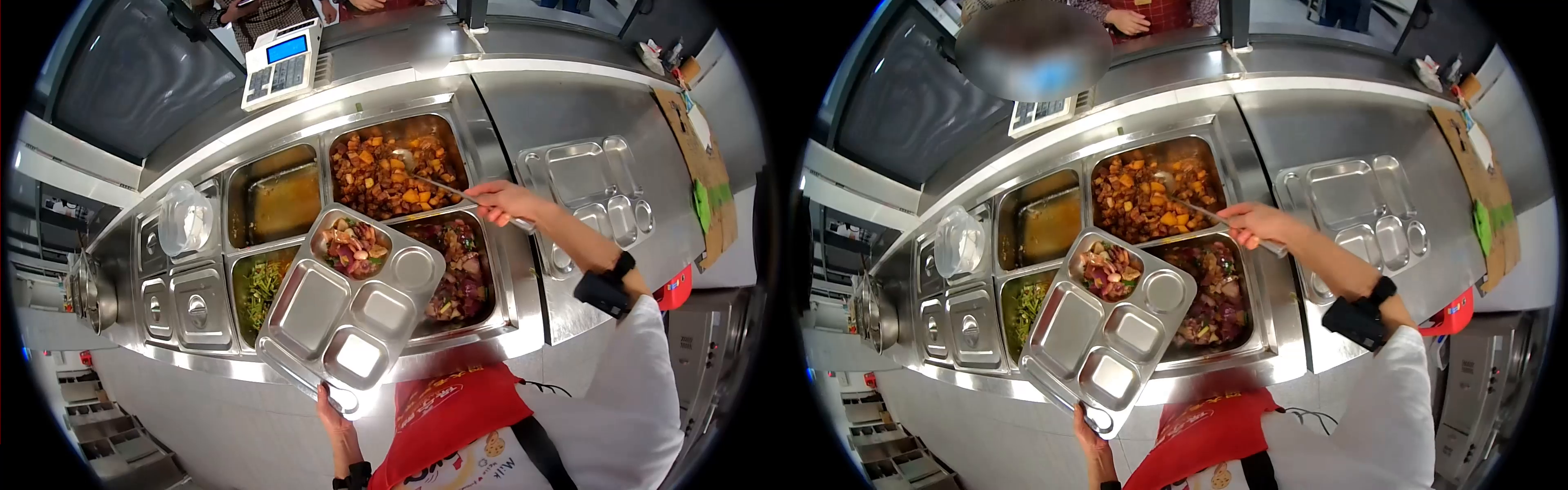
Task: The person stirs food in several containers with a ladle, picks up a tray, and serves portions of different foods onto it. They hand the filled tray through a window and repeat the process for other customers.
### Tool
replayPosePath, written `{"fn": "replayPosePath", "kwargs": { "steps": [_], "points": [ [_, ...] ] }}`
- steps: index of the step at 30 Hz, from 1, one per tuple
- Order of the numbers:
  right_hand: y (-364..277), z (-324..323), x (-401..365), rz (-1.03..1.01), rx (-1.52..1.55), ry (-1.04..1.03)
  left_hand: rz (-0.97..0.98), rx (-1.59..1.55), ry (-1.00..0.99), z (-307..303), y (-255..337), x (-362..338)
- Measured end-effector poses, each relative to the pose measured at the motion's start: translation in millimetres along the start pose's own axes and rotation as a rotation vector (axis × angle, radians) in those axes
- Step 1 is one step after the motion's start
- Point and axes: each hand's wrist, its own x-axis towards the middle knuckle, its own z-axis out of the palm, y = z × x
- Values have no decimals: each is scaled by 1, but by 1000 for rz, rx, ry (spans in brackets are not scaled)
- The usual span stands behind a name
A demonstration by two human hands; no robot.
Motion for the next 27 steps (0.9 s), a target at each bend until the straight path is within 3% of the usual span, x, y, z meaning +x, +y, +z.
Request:
{"fn": "replayPosePath", "kwargs": {
  "steps": [1, 4, 8, 17, 23, 27],
  "points": [
    [-4, -3, -8, 11, -3, 7, 15, 12, 48, -1, 2, 1],
    [-3, -9, -19, 3, 74, 42, 1, -43, -46, 0, 9, 14],
    [7, 35, 5, -11, 144, 7, 23, -14, -7, 26, 24, 15],
    [9, 18, -35, -30, 341, 70, 19, -70, -14, 39, 34, 40],
    [5, 22, -51, -80, 302, 120, 70, -55, -15, 59, 34, 66],
    [-3, 20, -84, -120, 237, 24, 51, -76, -85, 91, 33, 80]
  ]
}}
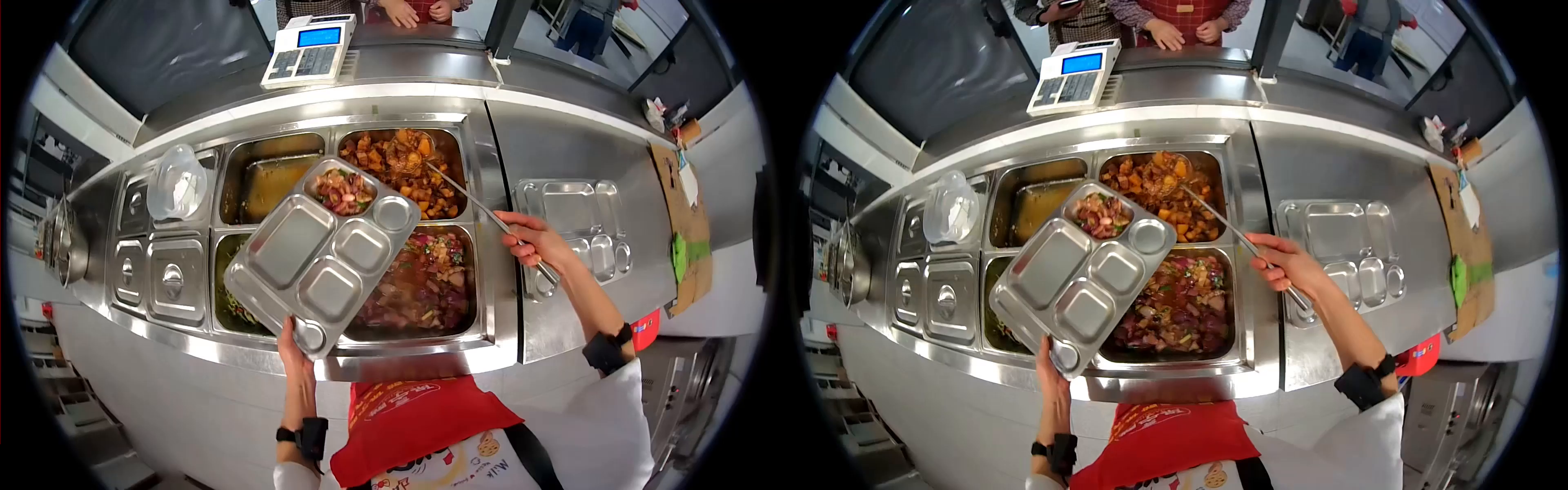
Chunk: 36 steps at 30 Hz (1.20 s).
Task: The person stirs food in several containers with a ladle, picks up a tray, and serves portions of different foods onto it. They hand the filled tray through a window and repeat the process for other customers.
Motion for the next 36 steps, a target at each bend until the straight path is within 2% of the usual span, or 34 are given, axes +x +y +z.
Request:
{"fn": "replayPosePath", "kwargs": {
  "steps": [5, 9, 12, 15, 18, 21, 22, 25, 28, 31, 32, 36],
  "points": [
    [8, 25, -49, 59, -143, 31, -65, -68, -24, 55, -6, 11],
    [47, 40, -58, 49, -321, 26, -60, -152, -85, 59, -22, 24],
    [81, 25, -53, -103, -546, 22, -31, -151, -94, 55, -27, 27],
    [91, 19, -48, -626, -1113, 68, -47, -131, -75, 43, -32, 28],
    [87, 13, -43, -766, -1196, -26, -68, -138, -73, 44, -31, 22],
    [78, 11, -44, -477, -1063, 0, -85, -136, -25, 34, -31, 18],
    [78, 8, -40, -443, -857, 21, -61, -105, -39, 30, -29, 14],
    [37, -1, -6, -281, -586, 194, -57, -137, -108, -6, -24, 3],
    [34, -27, 39, -268, -923, 231, -15, -48, -5, -37, -20, -19],
    [51, -24, 81, -194, -736, 190, -32, -67, -23, -51, -17, -50],
    [54, -18, 88, -147, -539, 119, -40, -68, -23, -52, -16, -59],
    [33, -13, 62, 62, -225, 17, -2, 0, 69, -73, -24, -72]
  ]
}}
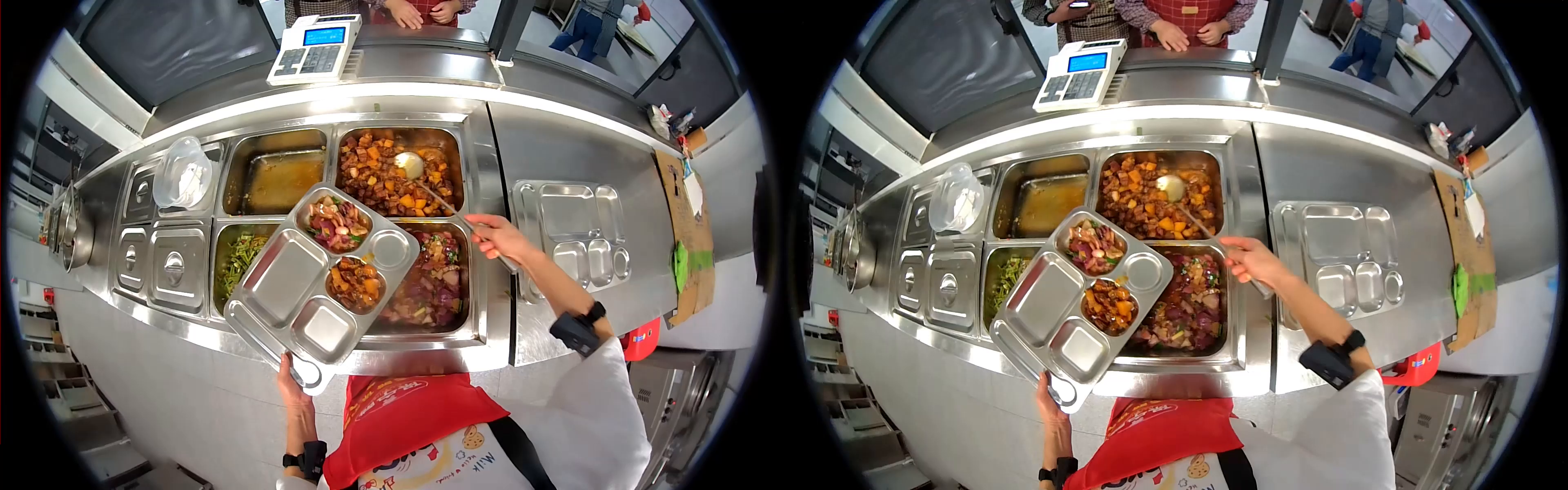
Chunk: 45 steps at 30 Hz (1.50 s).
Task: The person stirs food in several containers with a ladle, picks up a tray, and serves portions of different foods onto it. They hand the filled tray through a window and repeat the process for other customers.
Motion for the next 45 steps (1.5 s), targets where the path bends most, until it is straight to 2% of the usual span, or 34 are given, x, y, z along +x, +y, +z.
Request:
{"fn": "replayPosePath", "kwargs": {
  "steps": [4, 7, 11, 13, 18, 21, 22, 25, 26, 30, 33, 35, 37, 39, 40, 41, 42, 43, 45],
  "points": [
    [7, -7, -20, -71, -2, 132, 18, -9, -9, 17, 4, -9],
    [6, -6, -34, -111, 19, 149, -2, 23, 25, 30, 5, -1],
    [-8, -4, -71, -136, 119, 57, -41, -64, -50, 60, 5, 19],
    [-15, 2, -93, -123, 128, 16, -41, -34, -18, 68, 1, 38],
    [-10, 34, -135, -13, -42, -68, -75, -150, -76, 83, -11, 66],
    [21, 44, -132, -53, -311, -49, -50, -170, -83, 81, -13, 67],
    [29, 46, -130, -140, -351, -101, -33, -184, -89, 75, -14, 68],
    [56, 39, -112, -527, -688, -80, -34, -202, -77, 55, -7, 58],
    [58, 38, -108, -549, -715, -73, -38, -207, -63, 48, -4, 54],
    [45, 75, -113, -295, -474, -251, -49, -231, 13, -7, 0, 40],
    [32, 116, -107, -173, -318, -199, -14, -152, 173, -34, 25, -1],
    [17, 154, -95, -219, -367, -143, -13, -184, 129, -90, 18, -12],
    [17, 180, -69, -274, -459, -210, -30, -202, 159, -142, 18, -34],
    [32, 212, -36, -309, -694, -210, 2, -141, 300, -181, 25, -65],
    [42, 232, -18, -567, -1078, -196, -17, -132, 352, -202, 28, -81],
    [60, 251, 2, -847, -1188, -206, -10, -140, 397, -224, 25, -91],
    [80, 267, 29, -922, -1285, -150, 9, -147, 403, -242, 25, -98],
    [100, 283, 49, -984, -1382, -90, 18, -150, 411, -257, 27, -109],
    [121, 326, 64, -821, -1587, -22, 21, -184, 432, -280, 31, -123]
  ]
}}
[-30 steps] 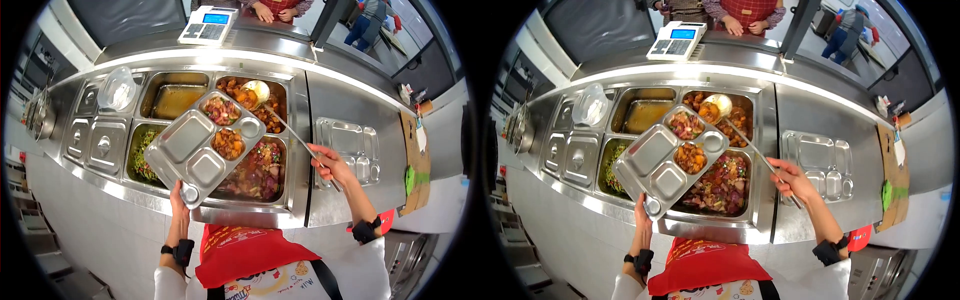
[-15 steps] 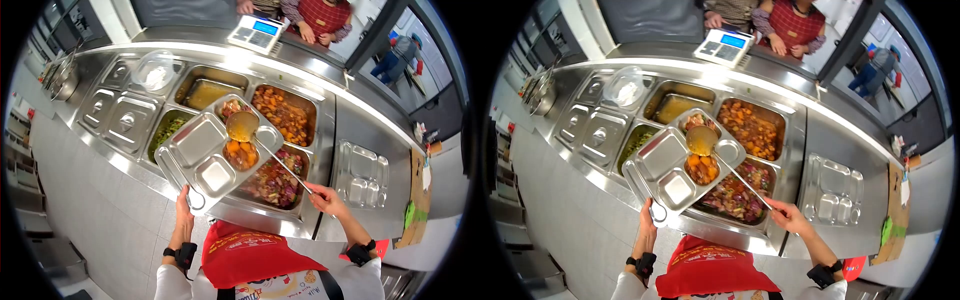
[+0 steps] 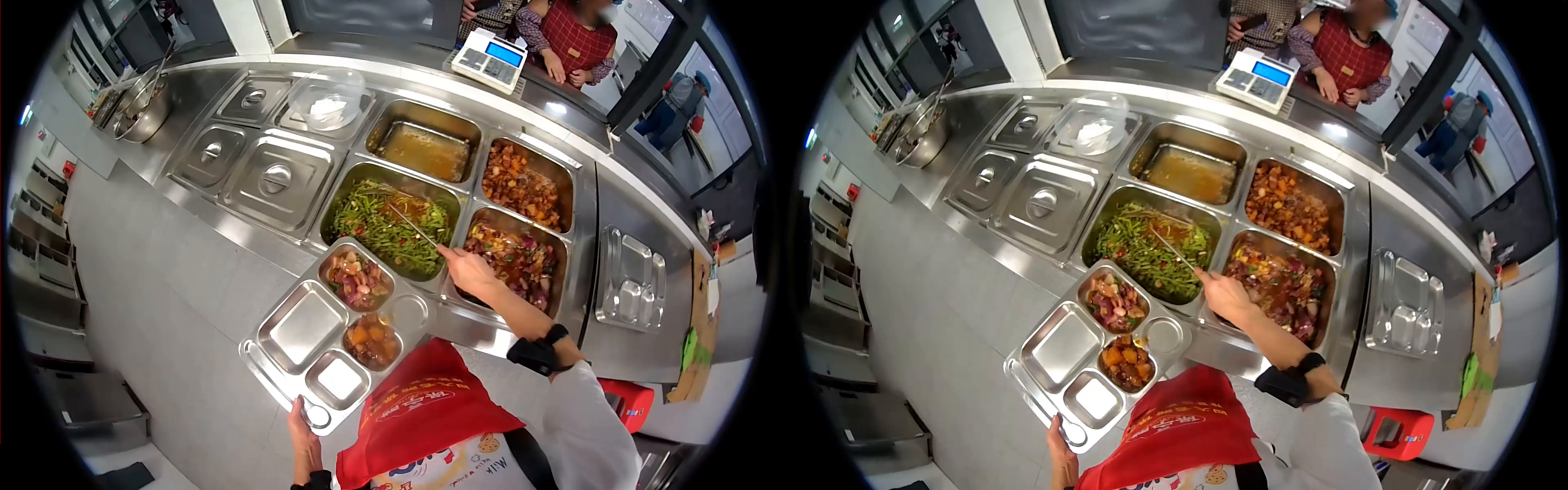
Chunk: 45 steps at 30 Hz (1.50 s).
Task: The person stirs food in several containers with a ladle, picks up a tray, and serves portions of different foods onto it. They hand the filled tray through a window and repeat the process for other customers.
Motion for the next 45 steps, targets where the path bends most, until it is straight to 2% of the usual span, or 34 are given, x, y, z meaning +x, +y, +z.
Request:
{"fn": "replayPosePath", "kwargs": {
  "steps": [2, 4, 6, 8, 10, 11, 13, 14, 15, 19, 23, 29, 32, 34, 38, 41, 45],
  "points": [
    [-25, 5, -9, -76, 3, -60, 13, 18, -21, -24, 5, 8],
    [-42, -15, -32, -29, -26, -138, 39, -30, -11, -33, 11, 17],
    [-30, -37, -47, -73, 155, -86, 28, -56, -14, -34, 16, 25],
    [-29, -62, -49, 45, 369, -2, -4, -55, -13, -27, 27, 28],
    [-14, -60, -39, 381, 604, -148, 2, -48, -58, -25, 33, 36],
    [-12, -54, -36, 646, 1142, -249, 14, -44, -64, -20, 35, 38],
    [-39, -45, -21, 725, 1341, -260, 23, -29, -114, -27, 38, 39],
    [-52, -39, -16, 768, 1444, -267, -18, -20, -76, -24, 36, 45],
    [-56, -29, -12, 740, 1620, -288, -7, -10, -80, -26, 34, 48],
    [-52, -19, -32, 764, 1958, -231, 12, -88, -15, -24, 35, 52],
    [-57, -43, -66, 756, 1953, -124, -8, -48, -76, -16, 41, 54],
    [-52, -41, -75, 755, 1987, -45, -12, -64, -218, 6, 36, 63],
    [-56, -56, -91, 679, 1929, -61, -39, -49, -135, 29, 37, 55],
    [-71, -82, -103, 735, 1893, -36, 14, -52, -178, 39, 31, 64],
    [-74, -116, -135, 673, 1965, -184, 25, -13, -233, 91, 44, 51],
    [-75, -129, -154, 647, 1991, -302, -22, -42, -337, 121, 43, 70],
    [-74, -130, -177, 593, 1841, -383, -57, -111, -480, 190, 49, 70]
  ]
}}
